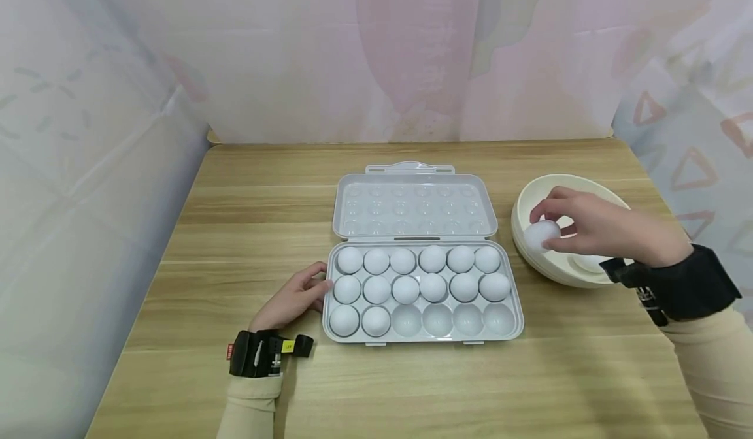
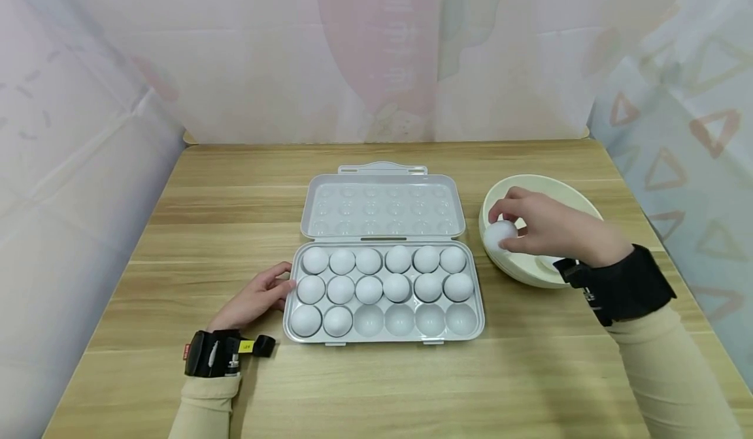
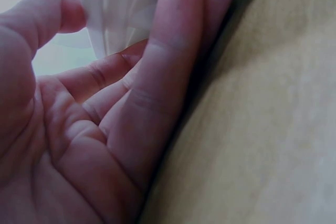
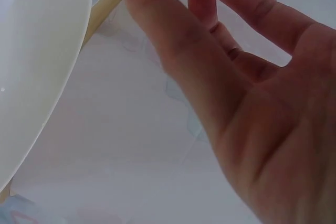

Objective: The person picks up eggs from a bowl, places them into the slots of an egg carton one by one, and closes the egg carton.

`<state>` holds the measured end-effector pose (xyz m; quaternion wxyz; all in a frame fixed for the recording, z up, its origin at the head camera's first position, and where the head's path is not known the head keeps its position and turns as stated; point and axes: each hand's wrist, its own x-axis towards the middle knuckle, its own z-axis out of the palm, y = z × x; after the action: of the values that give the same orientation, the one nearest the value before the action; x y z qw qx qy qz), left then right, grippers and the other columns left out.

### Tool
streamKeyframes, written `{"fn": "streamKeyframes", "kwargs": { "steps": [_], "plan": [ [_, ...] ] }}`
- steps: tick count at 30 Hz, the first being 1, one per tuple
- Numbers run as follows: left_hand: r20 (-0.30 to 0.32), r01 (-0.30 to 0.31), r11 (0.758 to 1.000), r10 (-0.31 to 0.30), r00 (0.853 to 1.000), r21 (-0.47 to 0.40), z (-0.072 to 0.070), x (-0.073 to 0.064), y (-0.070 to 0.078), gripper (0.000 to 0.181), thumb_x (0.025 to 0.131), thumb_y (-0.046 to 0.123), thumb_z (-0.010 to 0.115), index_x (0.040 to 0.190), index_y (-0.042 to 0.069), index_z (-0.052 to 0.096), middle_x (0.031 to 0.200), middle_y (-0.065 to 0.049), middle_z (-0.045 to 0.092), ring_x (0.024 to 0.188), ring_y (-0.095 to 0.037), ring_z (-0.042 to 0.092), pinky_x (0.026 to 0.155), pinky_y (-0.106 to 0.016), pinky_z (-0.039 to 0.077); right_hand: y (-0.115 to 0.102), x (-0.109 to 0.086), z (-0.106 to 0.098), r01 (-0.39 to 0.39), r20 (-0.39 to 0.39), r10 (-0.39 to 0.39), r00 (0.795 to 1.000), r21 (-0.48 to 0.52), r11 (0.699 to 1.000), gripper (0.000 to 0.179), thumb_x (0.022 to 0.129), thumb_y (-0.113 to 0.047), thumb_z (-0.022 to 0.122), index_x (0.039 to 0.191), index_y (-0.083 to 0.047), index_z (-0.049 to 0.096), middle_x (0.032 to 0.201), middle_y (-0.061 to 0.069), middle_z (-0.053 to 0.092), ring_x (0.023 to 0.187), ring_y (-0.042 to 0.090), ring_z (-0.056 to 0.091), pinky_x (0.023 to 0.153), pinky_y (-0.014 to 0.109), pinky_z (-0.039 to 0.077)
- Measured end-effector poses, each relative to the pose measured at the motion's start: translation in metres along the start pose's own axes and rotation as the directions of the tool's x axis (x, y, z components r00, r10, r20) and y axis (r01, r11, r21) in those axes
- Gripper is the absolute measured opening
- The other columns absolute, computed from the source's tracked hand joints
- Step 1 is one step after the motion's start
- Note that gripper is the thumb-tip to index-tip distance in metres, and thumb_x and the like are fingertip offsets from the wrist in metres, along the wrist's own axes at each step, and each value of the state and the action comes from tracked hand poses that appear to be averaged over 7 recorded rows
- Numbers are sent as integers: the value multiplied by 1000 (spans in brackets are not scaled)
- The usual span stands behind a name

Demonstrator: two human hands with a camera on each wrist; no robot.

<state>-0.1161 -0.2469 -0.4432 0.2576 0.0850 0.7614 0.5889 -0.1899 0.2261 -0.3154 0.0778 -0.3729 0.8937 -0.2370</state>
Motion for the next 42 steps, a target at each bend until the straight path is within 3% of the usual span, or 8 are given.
{"fn": "streamKeyframes", "kwargs": {
  "steps": [12,20,26,42],
  "plan": [
    [-1,-13,1000,13,1000,-8,0,0,-1,29,97,24,46,119,5,45,100,-28,64,73,-28,66,66,-38,57,-30,6,12,114,-40,-116,992,-44,993,32,68,3,71,95,-13,63,95,-2,53,80,11,58,65,30,55],
    [1,0,1000,0,1000,-15,0,0,-2,29,97,25,46,119,6,45,102,-28,64,74,-30,66,67,-39,57,-44,10,21,217,-95,-228,969,-117,969,31,69,-1,72,95,-16,63,91,-5,51,78,6,54,67,28,50],
    [-1,4,1000,-4,1000,-12,0,0,-1,29,97,26,46,119,7,45,103,-28,64,74,-30,66,67,-39,57,-57,13,27,214,-63,-221,973,-108,971,32,69,0,68,97,-14,62,94,-4,50,76,5,51,64,26,49],
    [-9,11,1000,-11,1000,2,-1,2,0,29,97,26,47,119,7,46,104,-28,63,75,-29,66,68,-39,57,-78,28,59,288,9,-288,958,-37,957,32,69,3,69,97,-10,59,95,1,49,80,11,52,66,27,49]
  ]
}}
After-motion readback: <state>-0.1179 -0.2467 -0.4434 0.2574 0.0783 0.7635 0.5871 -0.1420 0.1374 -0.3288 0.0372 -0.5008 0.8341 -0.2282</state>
